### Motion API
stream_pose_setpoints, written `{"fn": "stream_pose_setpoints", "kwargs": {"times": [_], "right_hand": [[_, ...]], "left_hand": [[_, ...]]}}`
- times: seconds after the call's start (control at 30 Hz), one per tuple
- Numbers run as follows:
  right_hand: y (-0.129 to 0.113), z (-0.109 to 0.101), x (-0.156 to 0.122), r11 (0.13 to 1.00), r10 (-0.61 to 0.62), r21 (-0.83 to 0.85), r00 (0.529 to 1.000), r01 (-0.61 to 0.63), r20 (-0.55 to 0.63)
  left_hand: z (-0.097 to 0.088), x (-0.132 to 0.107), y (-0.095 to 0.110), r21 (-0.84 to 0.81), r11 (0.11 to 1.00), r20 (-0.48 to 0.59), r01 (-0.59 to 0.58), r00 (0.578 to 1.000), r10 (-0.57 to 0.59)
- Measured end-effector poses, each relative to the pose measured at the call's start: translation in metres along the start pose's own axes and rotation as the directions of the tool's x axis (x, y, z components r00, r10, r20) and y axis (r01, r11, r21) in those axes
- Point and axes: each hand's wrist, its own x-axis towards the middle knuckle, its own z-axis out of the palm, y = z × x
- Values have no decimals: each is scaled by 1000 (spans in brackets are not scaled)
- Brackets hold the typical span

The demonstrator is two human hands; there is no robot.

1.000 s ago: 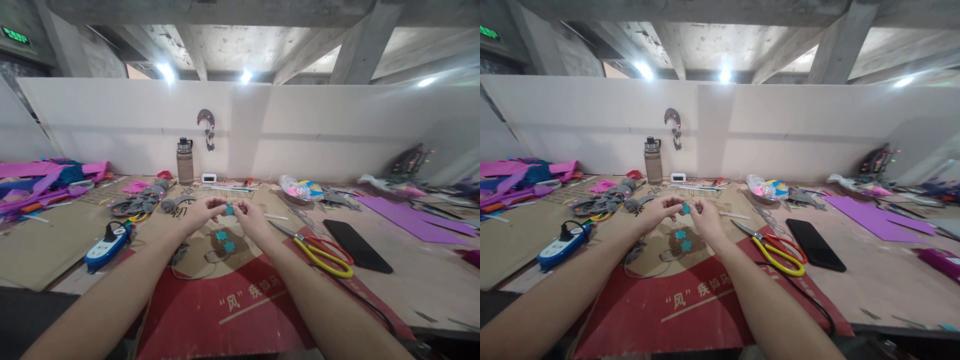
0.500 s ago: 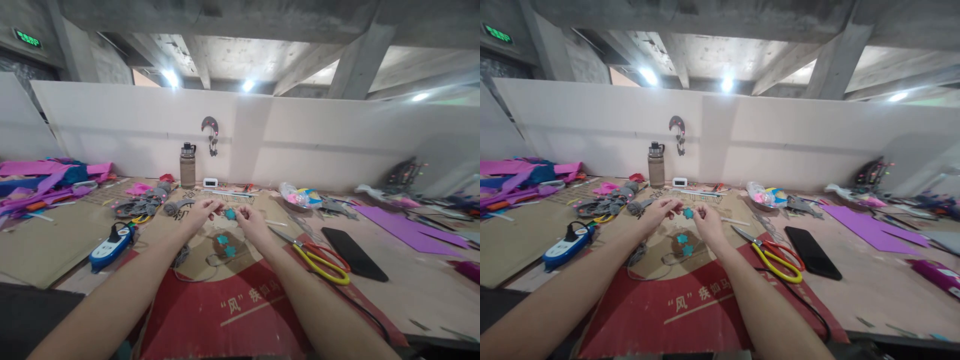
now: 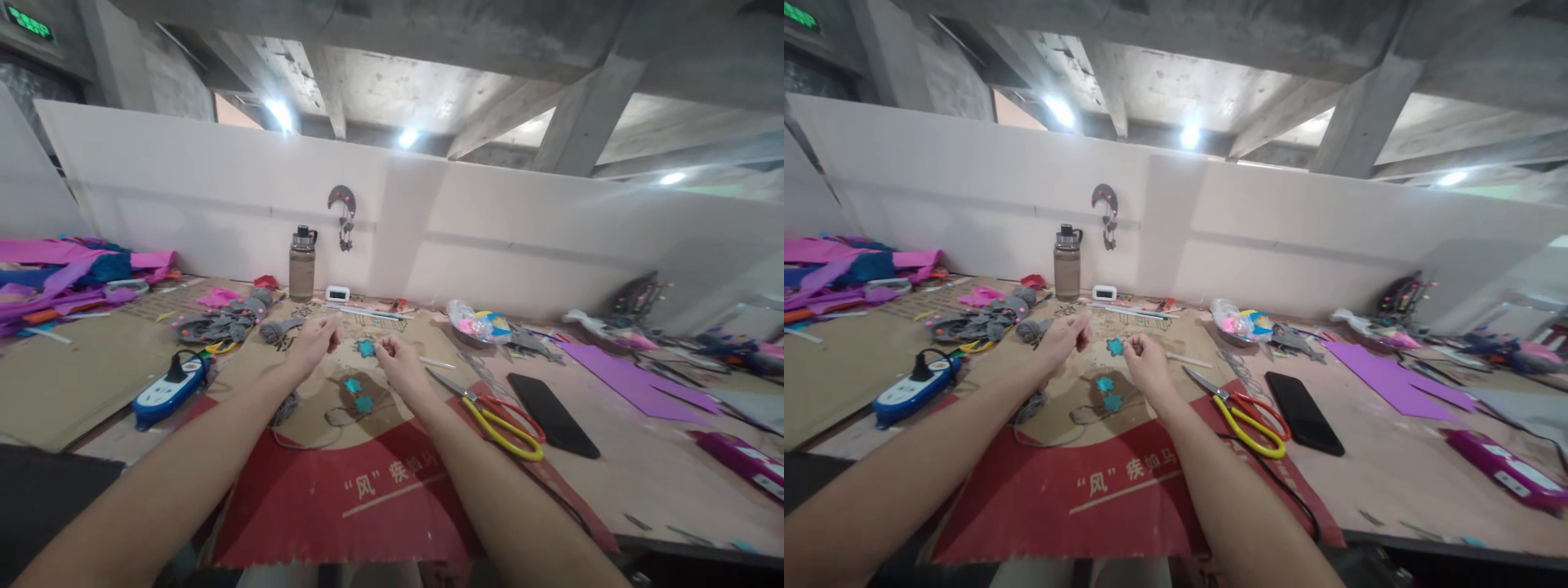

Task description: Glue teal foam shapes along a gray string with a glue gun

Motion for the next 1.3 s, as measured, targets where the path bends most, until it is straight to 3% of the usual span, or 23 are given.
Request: {"fn": "stream_pose_setpoints", "kwargs": {"times": [0.17,0.37,0.53,0.93,1.07,1.2,1.3], "right_hand": [[0,2,2,1000,-11,27,999,12,-31],[4,0,9,995,-88,41,994,91,-68],[-1,-1,6,993,-115,7,992,116,-60],[-12,-1,-3,993,-120,5,992,120,-27],[-10,-1,-3,984,-168,-59,985,166,-32],[-10,-1,-5,970,-212,-127,977,206,-35],[-14,0,-8,961,-238,-154,971,230,-37]], "left_hand": [[-2,2,3,92,995,-27,-45,998,48],[-1,-2,16,138,987,214,-79,976,48],[4,-6,20,108,986,251,-125,963,95],[8,-15,30,101,992,276,-74,960,43],[9,-16,30,156,973,245,-170,961,128],[10,-18,35,319,893,196,-317,944,265],[10,-20,39,384,849,183,-363,931,315]]}}
